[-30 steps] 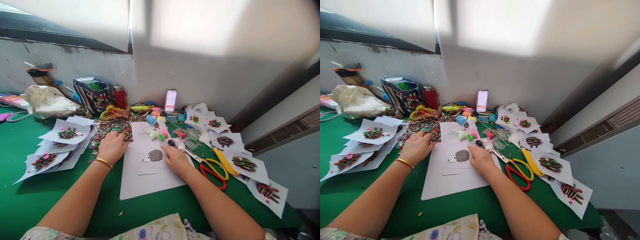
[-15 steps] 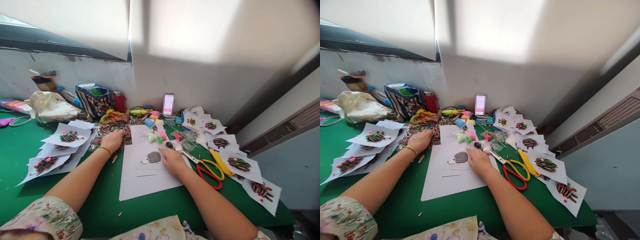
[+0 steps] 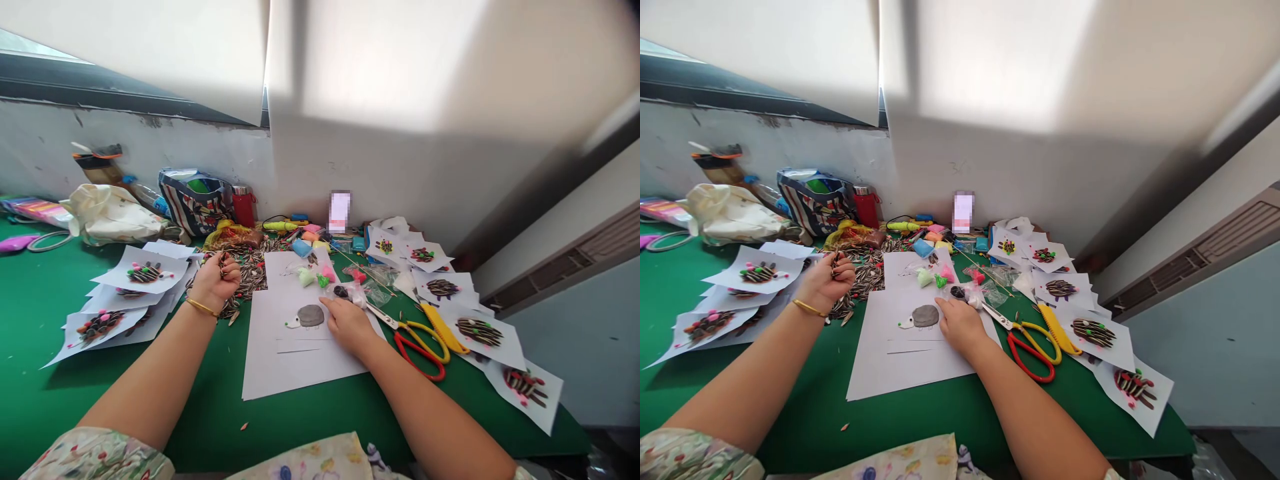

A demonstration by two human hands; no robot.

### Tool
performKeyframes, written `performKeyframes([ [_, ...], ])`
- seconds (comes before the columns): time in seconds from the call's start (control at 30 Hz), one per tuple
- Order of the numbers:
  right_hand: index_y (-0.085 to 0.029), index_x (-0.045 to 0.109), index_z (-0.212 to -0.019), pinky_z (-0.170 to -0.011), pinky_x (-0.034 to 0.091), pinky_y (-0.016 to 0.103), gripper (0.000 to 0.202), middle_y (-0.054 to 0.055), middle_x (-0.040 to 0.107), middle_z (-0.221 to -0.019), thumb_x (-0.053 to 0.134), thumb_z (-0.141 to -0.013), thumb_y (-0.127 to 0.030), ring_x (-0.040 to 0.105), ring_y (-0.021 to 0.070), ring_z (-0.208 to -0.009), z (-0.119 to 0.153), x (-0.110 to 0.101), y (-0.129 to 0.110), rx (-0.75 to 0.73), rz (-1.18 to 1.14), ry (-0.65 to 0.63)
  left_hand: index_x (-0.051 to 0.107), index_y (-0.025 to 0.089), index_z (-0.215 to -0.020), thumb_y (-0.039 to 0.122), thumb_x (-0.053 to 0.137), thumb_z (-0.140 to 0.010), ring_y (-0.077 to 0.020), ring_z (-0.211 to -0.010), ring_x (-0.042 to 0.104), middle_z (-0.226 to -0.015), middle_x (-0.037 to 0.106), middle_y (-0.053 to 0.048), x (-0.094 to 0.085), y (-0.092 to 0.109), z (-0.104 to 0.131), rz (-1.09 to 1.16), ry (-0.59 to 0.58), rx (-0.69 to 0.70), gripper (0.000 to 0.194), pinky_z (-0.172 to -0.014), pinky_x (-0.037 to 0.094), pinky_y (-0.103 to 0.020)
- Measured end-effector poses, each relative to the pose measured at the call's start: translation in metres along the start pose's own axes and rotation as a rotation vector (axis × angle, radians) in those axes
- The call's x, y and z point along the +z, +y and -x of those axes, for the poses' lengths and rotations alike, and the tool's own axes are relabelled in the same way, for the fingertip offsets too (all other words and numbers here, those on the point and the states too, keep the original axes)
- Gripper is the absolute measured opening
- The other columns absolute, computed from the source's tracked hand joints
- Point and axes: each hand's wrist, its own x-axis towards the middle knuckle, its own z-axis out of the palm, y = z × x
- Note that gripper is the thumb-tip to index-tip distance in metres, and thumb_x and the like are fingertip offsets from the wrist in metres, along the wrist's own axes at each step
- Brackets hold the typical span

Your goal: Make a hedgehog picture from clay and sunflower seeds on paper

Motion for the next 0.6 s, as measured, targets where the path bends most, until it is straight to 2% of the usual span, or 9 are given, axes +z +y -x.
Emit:
performKeyframes([
  [0.13, -0.019, 0.054, -0.138, -0.088, 0.045, 0.033, 0.051, 0.010, 0.068, -0.110, 0.045, -0.088, -0.014, 0.061, 0.0236, -0.104, 0.000, 0.002, 0.001, 0.000, 0.004, 0.012, 0.037, 0.018, -0.071, 0.008, 0.029, -0.095, -0.0037, -0.038, 0.037, -0.055, 0.033, 0.007, 0.004, -0.012, 0.020, 0.343, -0.089, -0.192, 0.027, -0.033, 0.024, -0.010],
  [0.27, -0.019, 0.054, -0.138, -0.088, 0.046, 0.033, 0.051, 0.010, 0.068, -0.109, 0.044, -0.088, -0.014, 0.061, 0.0236, -0.103, 0.000, 0.005, 0.002, 0.001, 0.017, 0.014, 0.041, 0.017, -0.073, 0.011, 0.036, -0.094, -0.0046, -0.044, 0.046, -0.061, 0.043, 0.004, 0.017, -0.031, 0.037, 0.557, -0.147, -0.352, 0.022, -0.032, 0.031, -0.009],
  [0.47, -0.017, 0.059, -0.133, -0.088, 0.046, 0.032, 0.046, 0.011, 0.069, -0.110, 0.045, -0.089, -0.015, 0.062, 0.0236, -0.103, -0.002, 0.007, 0.001, 0.018, 0.065, -0.023, 0.047, 0.015, -0.080, 0.015, 0.041, -0.096, -0.0061, -0.050, 0.053, -0.068, 0.047, 0.001, 0.031, -0.059, 0.055, 0.692, -0.232, -0.533, 0.016, -0.033, 0.033, -0.009],
  [0.6, -0.016, 0.061, -0.130, -0.088, 0.048, 0.033, 0.045, 0.011, 0.070, -0.109, 0.045, -0.088, -0.014, 0.063, 0.0237, -0.102, -0.001, 0.010, 0.002, -0.002, 0.053, -0.003, 0.046, 0.016, -0.079, 0.020, 0.040, -0.100, -0.0045, -0.043, 0.044, -0.064, 0.040, 0.004, 0.031, -0.073, 0.061, 0.698, -0.337, -0.657, 0.022, -0.031, 0.028, -0.009],
])
